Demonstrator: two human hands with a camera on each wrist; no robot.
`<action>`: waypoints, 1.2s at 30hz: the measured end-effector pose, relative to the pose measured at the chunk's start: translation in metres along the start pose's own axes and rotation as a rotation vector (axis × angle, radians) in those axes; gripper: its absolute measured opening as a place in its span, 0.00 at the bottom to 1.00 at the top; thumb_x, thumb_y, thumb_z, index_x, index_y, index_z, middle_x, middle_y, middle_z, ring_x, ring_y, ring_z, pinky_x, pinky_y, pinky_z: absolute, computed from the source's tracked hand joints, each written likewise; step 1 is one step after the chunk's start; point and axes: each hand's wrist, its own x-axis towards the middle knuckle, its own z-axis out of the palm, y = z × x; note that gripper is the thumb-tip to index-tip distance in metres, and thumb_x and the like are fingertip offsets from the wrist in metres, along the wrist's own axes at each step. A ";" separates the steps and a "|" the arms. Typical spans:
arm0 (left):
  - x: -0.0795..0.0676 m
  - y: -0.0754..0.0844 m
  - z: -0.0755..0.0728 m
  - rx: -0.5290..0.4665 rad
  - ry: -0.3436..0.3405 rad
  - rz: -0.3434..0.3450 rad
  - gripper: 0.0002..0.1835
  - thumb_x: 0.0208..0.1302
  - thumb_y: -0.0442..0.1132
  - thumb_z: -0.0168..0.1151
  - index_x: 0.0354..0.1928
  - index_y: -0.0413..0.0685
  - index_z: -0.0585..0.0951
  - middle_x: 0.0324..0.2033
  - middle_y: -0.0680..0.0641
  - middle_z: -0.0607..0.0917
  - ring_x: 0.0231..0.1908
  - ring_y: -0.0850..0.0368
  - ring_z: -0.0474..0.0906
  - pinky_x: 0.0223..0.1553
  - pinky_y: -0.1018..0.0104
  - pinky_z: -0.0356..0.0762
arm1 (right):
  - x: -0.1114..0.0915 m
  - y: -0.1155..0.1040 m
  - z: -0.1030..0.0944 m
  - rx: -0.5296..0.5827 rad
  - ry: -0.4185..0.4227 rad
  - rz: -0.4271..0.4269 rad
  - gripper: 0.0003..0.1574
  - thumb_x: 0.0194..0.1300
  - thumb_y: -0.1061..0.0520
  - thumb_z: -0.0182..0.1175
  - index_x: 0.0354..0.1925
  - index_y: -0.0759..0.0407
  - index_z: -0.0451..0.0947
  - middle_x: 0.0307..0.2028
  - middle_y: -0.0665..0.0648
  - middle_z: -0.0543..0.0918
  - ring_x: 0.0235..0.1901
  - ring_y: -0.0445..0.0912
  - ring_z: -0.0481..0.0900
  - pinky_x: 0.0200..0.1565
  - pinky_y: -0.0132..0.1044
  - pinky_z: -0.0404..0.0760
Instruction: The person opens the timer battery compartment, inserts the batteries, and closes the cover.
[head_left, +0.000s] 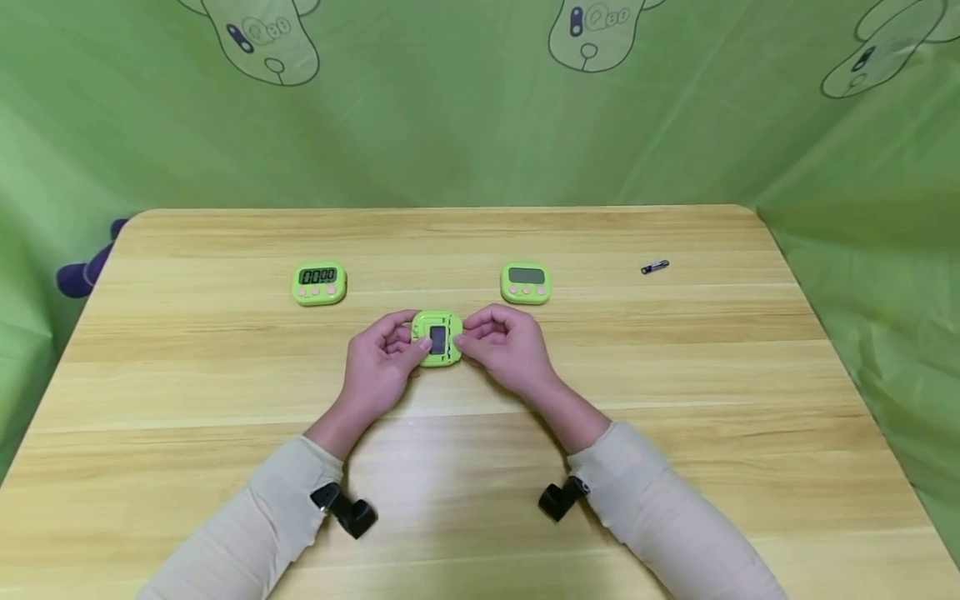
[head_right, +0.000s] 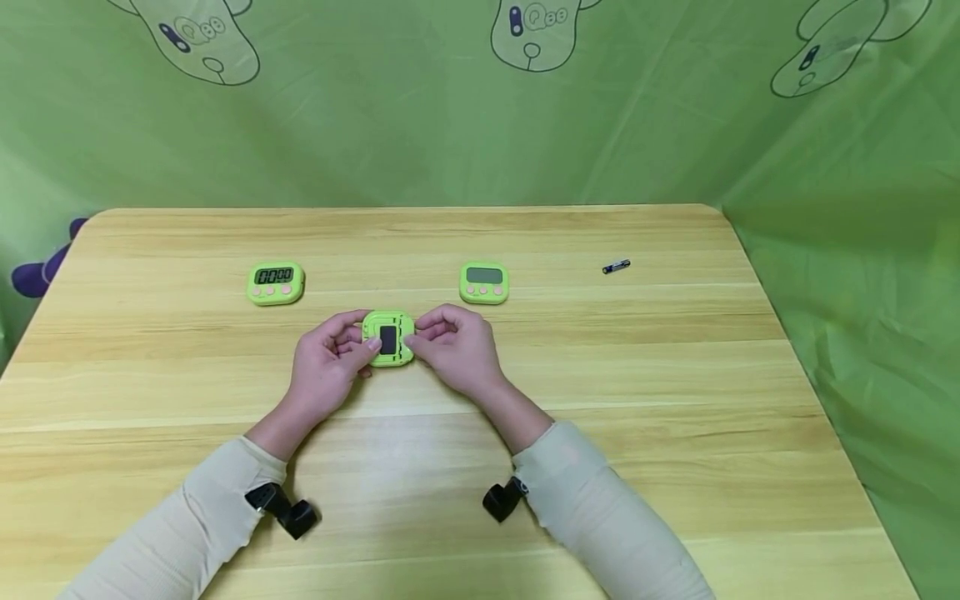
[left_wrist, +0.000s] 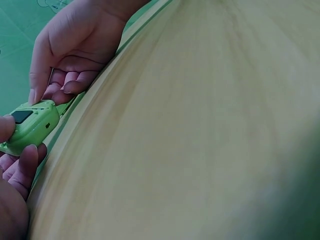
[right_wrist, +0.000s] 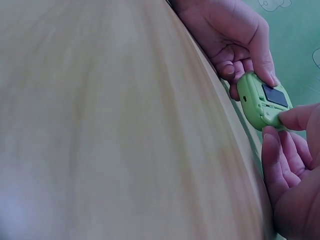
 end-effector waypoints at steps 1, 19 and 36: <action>0.000 0.000 0.000 0.000 0.000 -0.002 0.20 0.62 0.22 0.64 0.57 0.27 0.77 0.30 0.34 0.83 0.25 0.39 0.80 0.25 0.61 0.85 | 0.000 0.000 0.001 -0.005 0.007 -0.002 0.11 0.56 0.67 0.73 0.37 0.66 0.82 0.29 0.59 0.84 0.25 0.48 0.83 0.30 0.36 0.86; 0.007 -0.032 0.000 -0.016 0.018 0.008 0.21 0.62 0.24 0.67 0.58 0.33 0.78 0.29 0.38 0.82 0.21 0.49 0.78 0.22 0.63 0.84 | -0.001 0.006 0.002 0.051 0.002 -0.038 0.06 0.61 0.69 0.69 0.38 0.69 0.83 0.28 0.61 0.85 0.25 0.51 0.85 0.29 0.42 0.88; 0.005 -0.019 0.001 0.022 0.006 -0.010 0.20 0.62 0.22 0.65 0.57 0.29 0.78 0.29 0.36 0.83 0.23 0.46 0.78 0.23 0.66 0.82 | -0.002 0.007 0.005 -0.002 0.081 -0.102 0.09 0.58 0.67 0.72 0.40 0.68 0.86 0.31 0.60 0.87 0.26 0.47 0.85 0.31 0.36 0.87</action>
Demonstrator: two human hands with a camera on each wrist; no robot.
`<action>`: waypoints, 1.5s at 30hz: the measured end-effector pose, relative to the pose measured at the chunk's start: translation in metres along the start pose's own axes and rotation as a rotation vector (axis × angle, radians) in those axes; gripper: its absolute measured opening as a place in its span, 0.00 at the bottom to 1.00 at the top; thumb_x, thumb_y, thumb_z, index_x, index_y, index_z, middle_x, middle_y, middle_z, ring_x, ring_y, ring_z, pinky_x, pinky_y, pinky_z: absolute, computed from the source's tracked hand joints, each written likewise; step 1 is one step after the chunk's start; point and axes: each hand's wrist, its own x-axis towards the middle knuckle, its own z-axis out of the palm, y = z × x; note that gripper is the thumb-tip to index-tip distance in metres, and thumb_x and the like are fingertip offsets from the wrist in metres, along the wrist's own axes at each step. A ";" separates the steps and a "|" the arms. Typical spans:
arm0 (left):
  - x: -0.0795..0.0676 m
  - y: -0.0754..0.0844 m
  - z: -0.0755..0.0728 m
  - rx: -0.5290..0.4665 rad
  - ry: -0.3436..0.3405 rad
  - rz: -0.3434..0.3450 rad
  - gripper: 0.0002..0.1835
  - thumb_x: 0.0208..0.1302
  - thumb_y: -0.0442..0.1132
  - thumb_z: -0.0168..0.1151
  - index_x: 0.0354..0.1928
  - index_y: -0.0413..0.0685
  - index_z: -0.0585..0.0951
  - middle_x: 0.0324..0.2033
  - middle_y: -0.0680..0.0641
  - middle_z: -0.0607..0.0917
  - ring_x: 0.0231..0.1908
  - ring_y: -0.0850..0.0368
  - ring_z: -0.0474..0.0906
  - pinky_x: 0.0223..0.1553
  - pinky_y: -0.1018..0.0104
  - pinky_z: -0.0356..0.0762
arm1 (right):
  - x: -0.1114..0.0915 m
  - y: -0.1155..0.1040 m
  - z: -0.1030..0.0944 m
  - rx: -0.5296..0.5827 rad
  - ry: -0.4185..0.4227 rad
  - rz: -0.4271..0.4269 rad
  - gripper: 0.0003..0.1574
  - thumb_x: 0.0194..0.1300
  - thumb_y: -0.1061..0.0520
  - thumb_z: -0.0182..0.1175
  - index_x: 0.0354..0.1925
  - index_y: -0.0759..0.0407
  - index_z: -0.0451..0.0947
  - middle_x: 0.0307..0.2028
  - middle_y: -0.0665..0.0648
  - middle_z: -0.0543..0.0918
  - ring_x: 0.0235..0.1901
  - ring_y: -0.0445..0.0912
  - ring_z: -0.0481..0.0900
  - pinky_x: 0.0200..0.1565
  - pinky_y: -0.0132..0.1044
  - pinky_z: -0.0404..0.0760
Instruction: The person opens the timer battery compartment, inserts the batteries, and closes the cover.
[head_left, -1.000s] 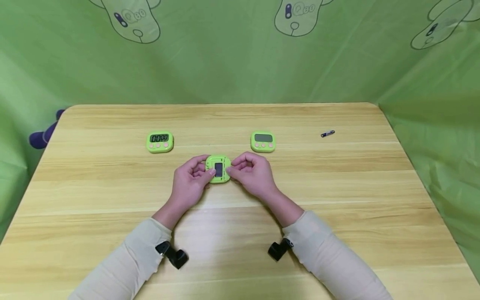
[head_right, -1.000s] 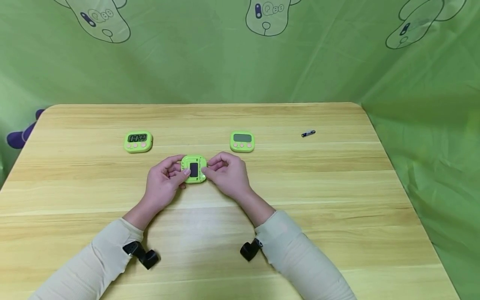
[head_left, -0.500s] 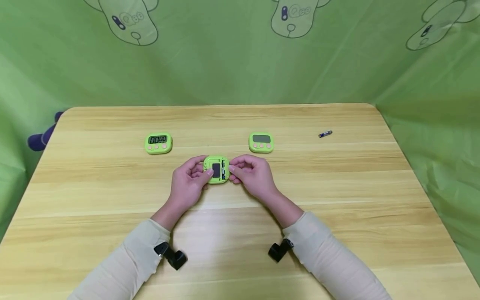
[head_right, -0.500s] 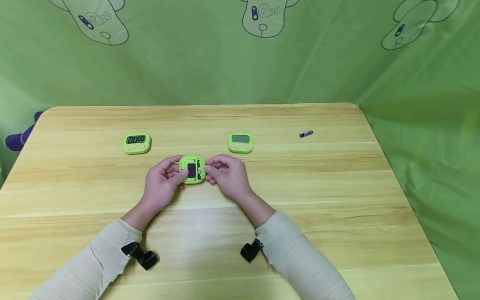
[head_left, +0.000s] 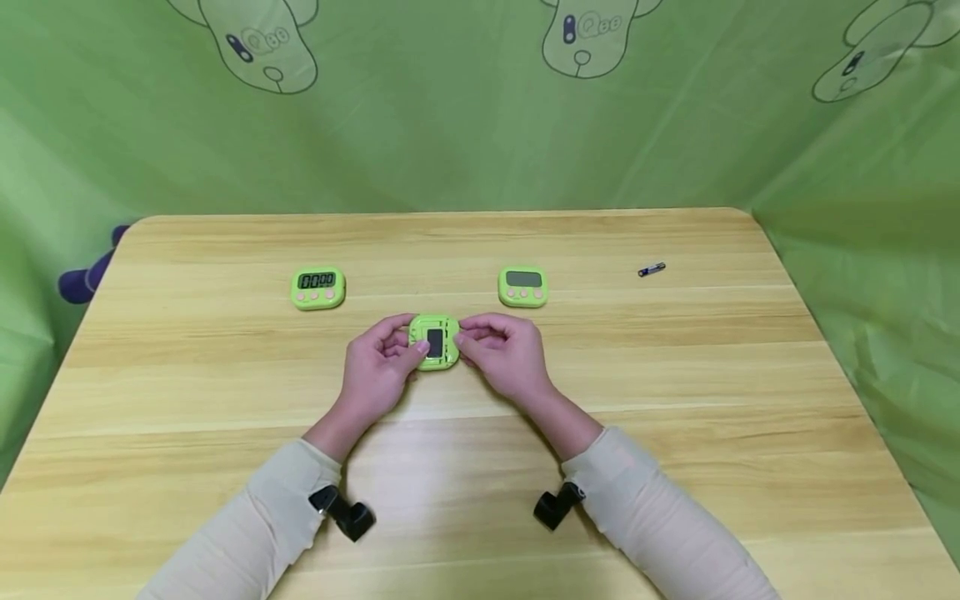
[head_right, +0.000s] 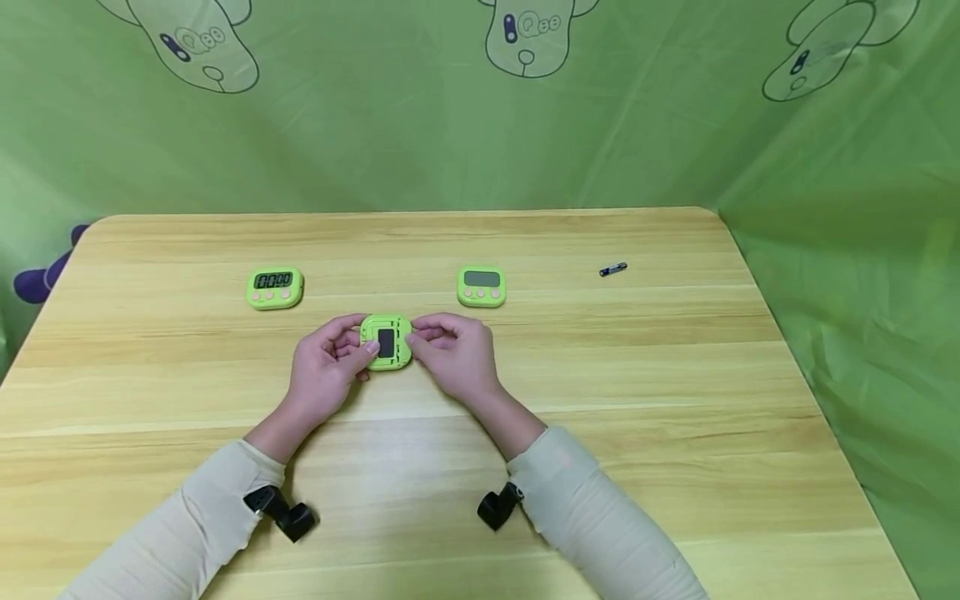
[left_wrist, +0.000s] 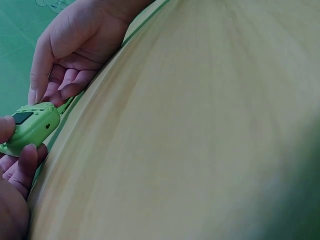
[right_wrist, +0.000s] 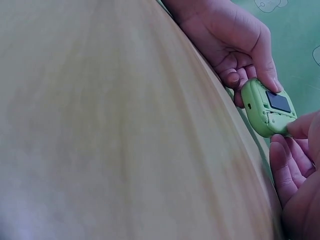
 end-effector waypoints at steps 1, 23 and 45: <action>-0.001 0.004 0.000 0.005 -0.001 0.003 0.20 0.62 0.22 0.65 0.57 0.28 0.78 0.29 0.35 0.83 0.23 0.45 0.78 0.24 0.67 0.82 | 0.000 0.000 0.000 -0.002 0.001 0.000 0.10 0.58 0.67 0.72 0.40 0.68 0.86 0.31 0.61 0.87 0.26 0.46 0.85 0.31 0.35 0.87; -0.007 0.023 0.001 0.025 0.006 0.028 0.20 0.61 0.21 0.65 0.56 0.25 0.77 0.30 0.34 0.83 0.24 0.58 0.76 0.26 0.75 0.78 | 0.000 -0.004 0.001 0.011 0.012 0.030 0.07 0.56 0.68 0.73 0.35 0.66 0.87 0.28 0.58 0.87 0.25 0.49 0.85 0.30 0.40 0.88; 0.002 -0.014 -0.004 -0.084 -0.012 0.035 0.19 0.62 0.23 0.66 0.56 0.33 0.79 0.29 0.39 0.84 0.21 0.52 0.79 0.20 0.65 0.83 | 0.010 -0.006 -0.008 0.150 -0.228 0.242 0.21 0.63 0.71 0.66 0.55 0.68 0.80 0.38 0.63 0.86 0.36 0.50 0.86 0.37 0.44 0.88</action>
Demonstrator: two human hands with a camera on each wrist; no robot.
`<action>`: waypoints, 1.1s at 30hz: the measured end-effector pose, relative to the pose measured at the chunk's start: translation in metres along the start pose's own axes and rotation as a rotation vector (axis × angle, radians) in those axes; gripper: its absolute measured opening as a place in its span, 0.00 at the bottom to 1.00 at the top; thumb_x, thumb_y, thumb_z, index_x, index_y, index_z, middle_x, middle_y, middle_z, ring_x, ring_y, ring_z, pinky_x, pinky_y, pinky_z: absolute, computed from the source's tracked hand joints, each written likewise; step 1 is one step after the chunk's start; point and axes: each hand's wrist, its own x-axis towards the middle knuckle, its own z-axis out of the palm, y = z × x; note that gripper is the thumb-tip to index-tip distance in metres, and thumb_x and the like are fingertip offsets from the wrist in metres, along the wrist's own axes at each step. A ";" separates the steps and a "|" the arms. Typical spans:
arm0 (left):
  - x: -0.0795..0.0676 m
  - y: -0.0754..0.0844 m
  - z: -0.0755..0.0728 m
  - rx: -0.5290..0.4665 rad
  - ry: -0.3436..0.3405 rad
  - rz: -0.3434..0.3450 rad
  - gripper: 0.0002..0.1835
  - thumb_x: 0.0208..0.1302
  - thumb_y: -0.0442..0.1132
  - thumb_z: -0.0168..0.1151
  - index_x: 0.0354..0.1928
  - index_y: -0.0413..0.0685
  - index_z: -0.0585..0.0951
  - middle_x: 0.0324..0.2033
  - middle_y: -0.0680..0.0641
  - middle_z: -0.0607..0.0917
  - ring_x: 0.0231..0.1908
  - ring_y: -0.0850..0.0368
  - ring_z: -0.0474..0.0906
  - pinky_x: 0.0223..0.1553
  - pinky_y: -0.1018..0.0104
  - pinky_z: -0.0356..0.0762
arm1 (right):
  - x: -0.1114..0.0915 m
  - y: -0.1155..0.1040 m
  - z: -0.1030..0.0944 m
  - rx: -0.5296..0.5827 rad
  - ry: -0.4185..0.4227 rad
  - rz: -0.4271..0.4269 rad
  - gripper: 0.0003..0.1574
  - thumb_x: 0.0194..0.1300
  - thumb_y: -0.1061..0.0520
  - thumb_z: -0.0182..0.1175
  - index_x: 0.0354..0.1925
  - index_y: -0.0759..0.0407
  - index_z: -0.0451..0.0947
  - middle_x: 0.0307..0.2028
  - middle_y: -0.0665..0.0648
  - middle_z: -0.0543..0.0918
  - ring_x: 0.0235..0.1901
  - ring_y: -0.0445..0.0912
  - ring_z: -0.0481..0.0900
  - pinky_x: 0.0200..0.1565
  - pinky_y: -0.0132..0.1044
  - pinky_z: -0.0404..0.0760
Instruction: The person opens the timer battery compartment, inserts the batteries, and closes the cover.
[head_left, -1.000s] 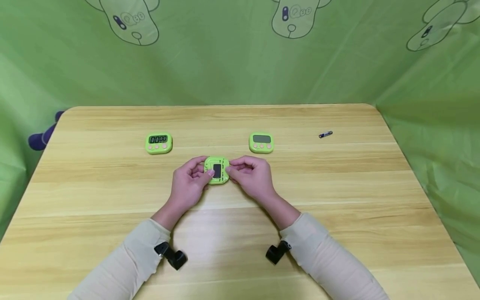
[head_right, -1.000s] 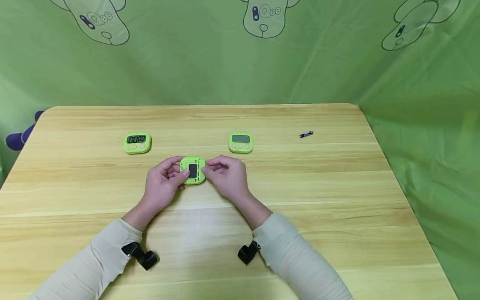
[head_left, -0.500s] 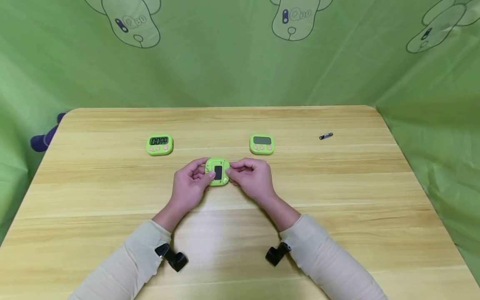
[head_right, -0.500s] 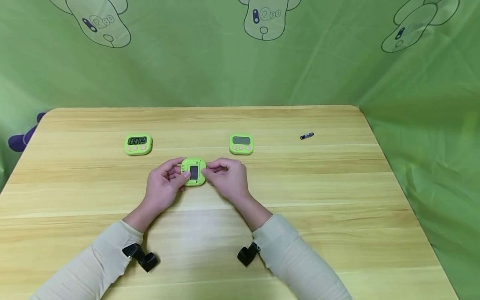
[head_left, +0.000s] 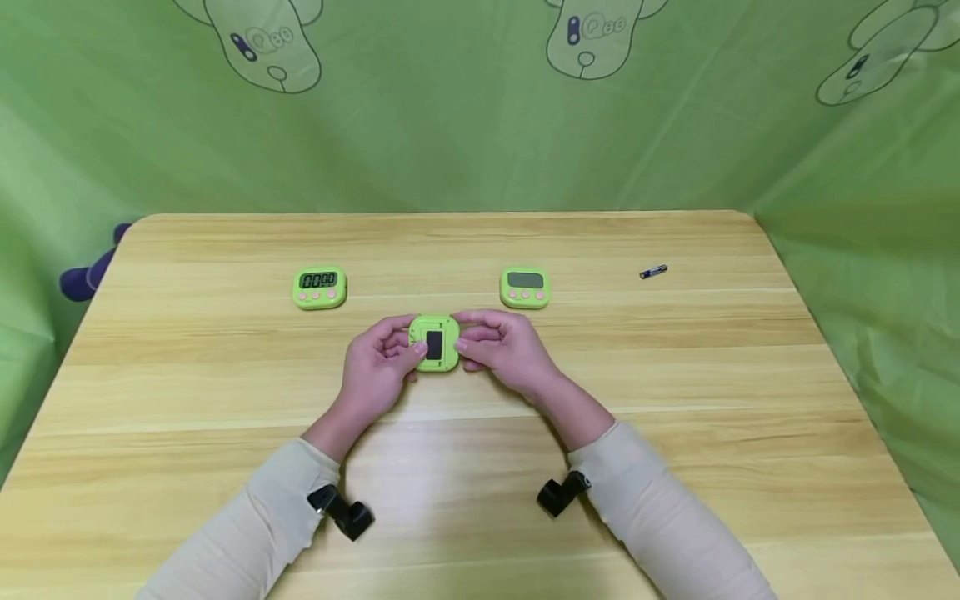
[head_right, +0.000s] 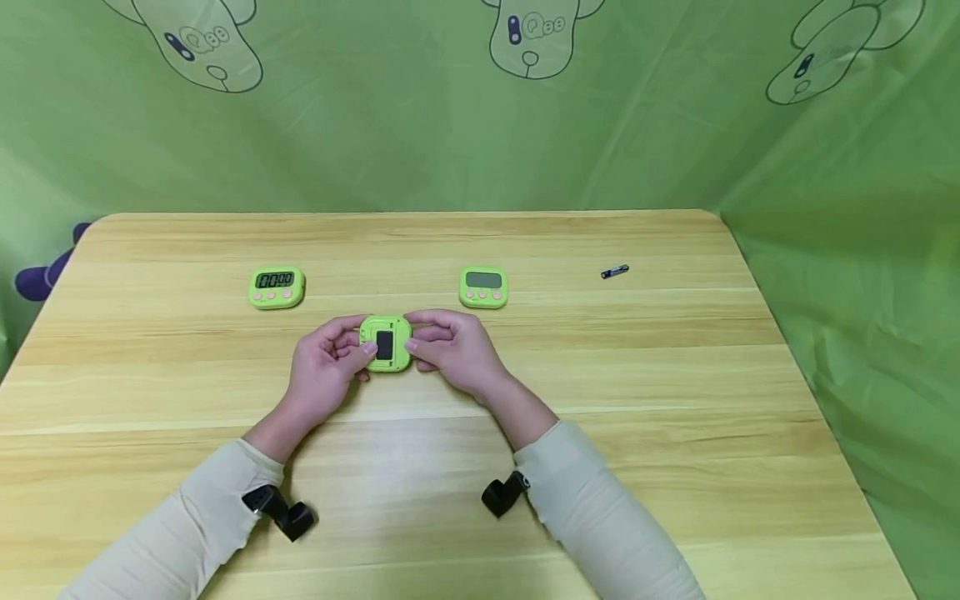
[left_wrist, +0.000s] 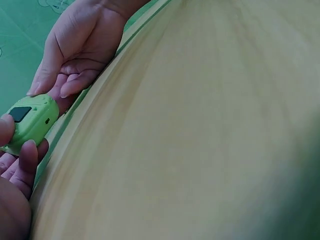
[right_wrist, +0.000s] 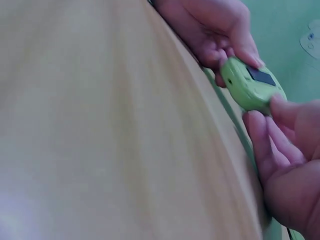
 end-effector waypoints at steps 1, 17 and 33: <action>0.000 0.000 0.000 0.002 -0.005 -0.004 0.19 0.62 0.23 0.66 0.56 0.33 0.80 0.29 0.39 0.84 0.21 0.52 0.78 0.20 0.65 0.82 | 0.001 -0.001 -0.001 -0.006 -0.019 0.016 0.22 0.63 0.71 0.66 0.56 0.68 0.80 0.38 0.63 0.86 0.35 0.50 0.86 0.37 0.44 0.88; 0.002 0.002 0.005 0.067 0.048 -0.027 0.23 0.68 0.34 0.65 0.62 0.35 0.76 0.21 0.43 0.77 0.16 0.48 0.76 0.19 0.63 0.81 | -0.011 0.005 0.019 -0.164 0.098 -0.390 0.28 0.50 0.71 0.76 0.52 0.71 0.82 0.53 0.65 0.81 0.34 0.56 0.85 0.36 0.43 0.88; 0.003 0.001 0.001 -0.003 0.057 0.083 0.35 0.55 0.15 0.62 0.68 0.29 0.68 0.51 0.34 0.73 0.48 0.43 0.78 0.47 0.65 0.82 | -0.001 0.001 0.019 -0.230 0.028 -0.206 0.16 0.76 0.59 0.55 0.54 0.67 0.81 0.37 0.59 0.87 0.33 0.51 0.83 0.36 0.40 0.86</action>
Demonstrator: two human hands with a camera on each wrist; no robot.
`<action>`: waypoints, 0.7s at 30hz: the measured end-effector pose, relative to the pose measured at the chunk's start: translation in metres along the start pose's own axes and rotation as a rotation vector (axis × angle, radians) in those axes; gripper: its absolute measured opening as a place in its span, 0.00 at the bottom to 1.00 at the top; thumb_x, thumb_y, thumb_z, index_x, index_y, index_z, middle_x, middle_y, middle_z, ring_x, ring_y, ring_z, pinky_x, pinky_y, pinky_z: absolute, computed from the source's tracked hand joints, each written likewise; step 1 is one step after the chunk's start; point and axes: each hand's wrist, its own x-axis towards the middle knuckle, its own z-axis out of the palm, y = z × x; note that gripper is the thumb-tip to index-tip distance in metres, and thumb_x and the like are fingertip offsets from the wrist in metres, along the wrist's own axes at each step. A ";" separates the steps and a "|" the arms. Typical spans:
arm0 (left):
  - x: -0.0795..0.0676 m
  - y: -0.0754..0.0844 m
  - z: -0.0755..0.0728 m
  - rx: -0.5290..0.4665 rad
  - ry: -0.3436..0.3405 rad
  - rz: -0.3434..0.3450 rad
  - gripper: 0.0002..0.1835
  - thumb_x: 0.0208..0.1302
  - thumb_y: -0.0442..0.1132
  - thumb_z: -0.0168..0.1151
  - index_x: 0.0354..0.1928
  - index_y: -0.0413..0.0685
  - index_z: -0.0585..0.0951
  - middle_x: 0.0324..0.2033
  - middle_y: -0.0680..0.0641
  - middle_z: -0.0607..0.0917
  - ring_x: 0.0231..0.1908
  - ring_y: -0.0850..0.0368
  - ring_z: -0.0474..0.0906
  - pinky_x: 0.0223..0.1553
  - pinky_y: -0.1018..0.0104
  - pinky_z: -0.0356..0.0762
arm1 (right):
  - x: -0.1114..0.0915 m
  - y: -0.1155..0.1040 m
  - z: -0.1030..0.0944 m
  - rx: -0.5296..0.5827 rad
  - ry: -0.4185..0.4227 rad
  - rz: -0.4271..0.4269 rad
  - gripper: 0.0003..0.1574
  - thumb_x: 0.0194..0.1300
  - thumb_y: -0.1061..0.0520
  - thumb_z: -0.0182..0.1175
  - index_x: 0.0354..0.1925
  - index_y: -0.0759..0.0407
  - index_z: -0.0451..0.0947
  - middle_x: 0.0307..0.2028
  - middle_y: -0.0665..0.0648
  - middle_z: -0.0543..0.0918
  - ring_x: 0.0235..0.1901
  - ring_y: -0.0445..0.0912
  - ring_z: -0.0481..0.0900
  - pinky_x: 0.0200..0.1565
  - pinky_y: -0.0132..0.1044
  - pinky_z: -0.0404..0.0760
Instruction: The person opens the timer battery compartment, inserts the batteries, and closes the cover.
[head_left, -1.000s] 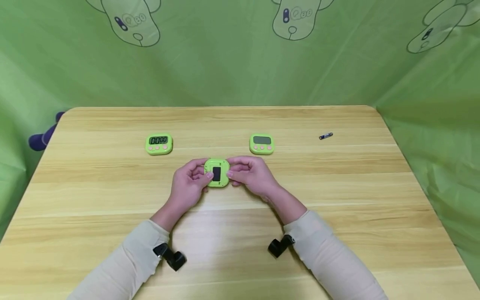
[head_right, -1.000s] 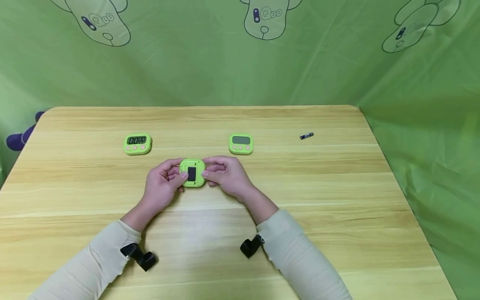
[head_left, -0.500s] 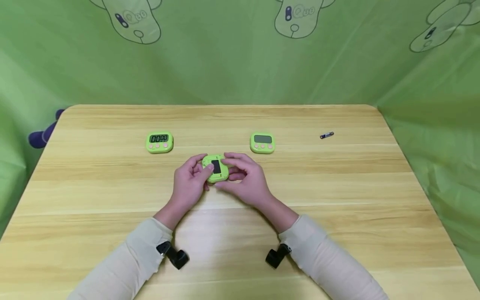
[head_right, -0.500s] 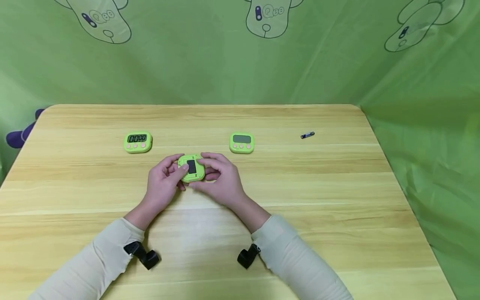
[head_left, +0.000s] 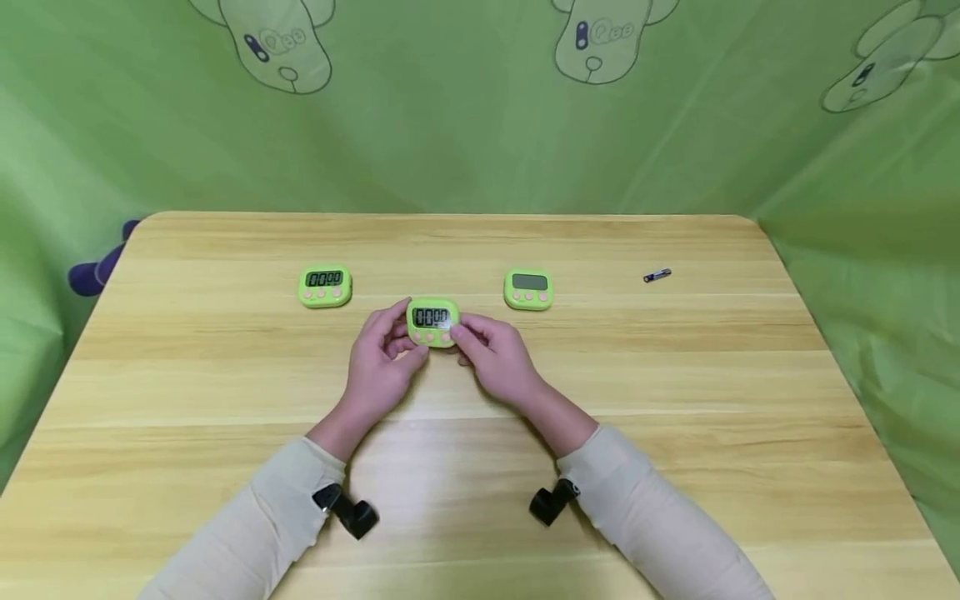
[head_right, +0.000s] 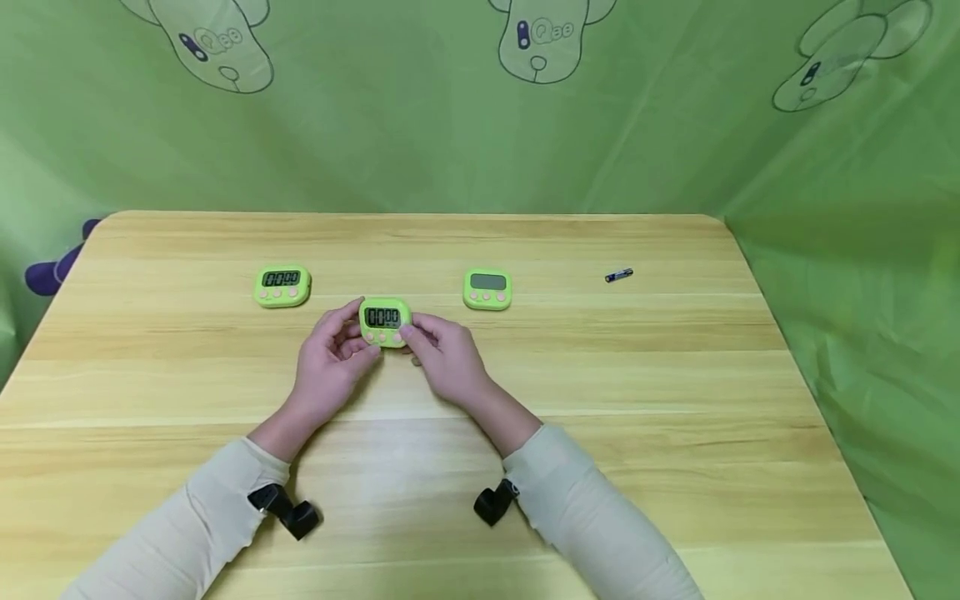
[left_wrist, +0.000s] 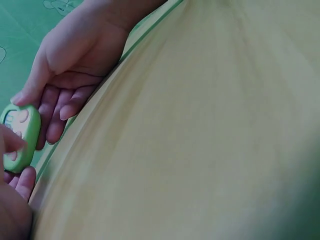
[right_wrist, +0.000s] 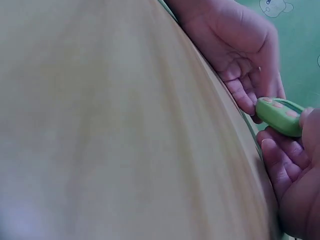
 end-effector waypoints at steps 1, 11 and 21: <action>0.000 -0.001 0.001 0.025 0.018 0.014 0.35 0.55 0.14 0.62 0.67 0.29 0.69 0.51 0.34 0.73 0.47 0.43 0.78 0.46 0.66 0.82 | 0.001 -0.001 0.000 -0.001 0.006 0.021 0.17 0.77 0.59 0.55 0.56 0.67 0.80 0.36 0.59 0.87 0.31 0.51 0.83 0.34 0.40 0.86; 0.016 -0.007 0.004 0.328 0.167 0.071 0.27 0.58 0.19 0.66 0.62 0.30 0.74 0.47 0.37 0.82 0.45 0.48 0.82 0.40 0.69 0.84 | 0.022 0.005 0.015 0.050 0.268 0.012 0.16 0.65 0.66 0.67 0.52 0.68 0.83 0.34 0.59 0.87 0.26 0.50 0.86 0.23 0.39 0.86; 0.044 -0.008 0.000 0.537 0.183 -0.019 0.22 0.64 0.29 0.63 0.60 0.33 0.78 0.42 0.40 0.83 0.40 0.49 0.77 0.41 0.59 0.77 | 0.048 0.003 0.022 -0.417 0.316 0.013 0.19 0.70 0.53 0.64 0.56 0.60 0.83 0.43 0.58 0.87 0.42 0.47 0.85 0.44 0.40 0.84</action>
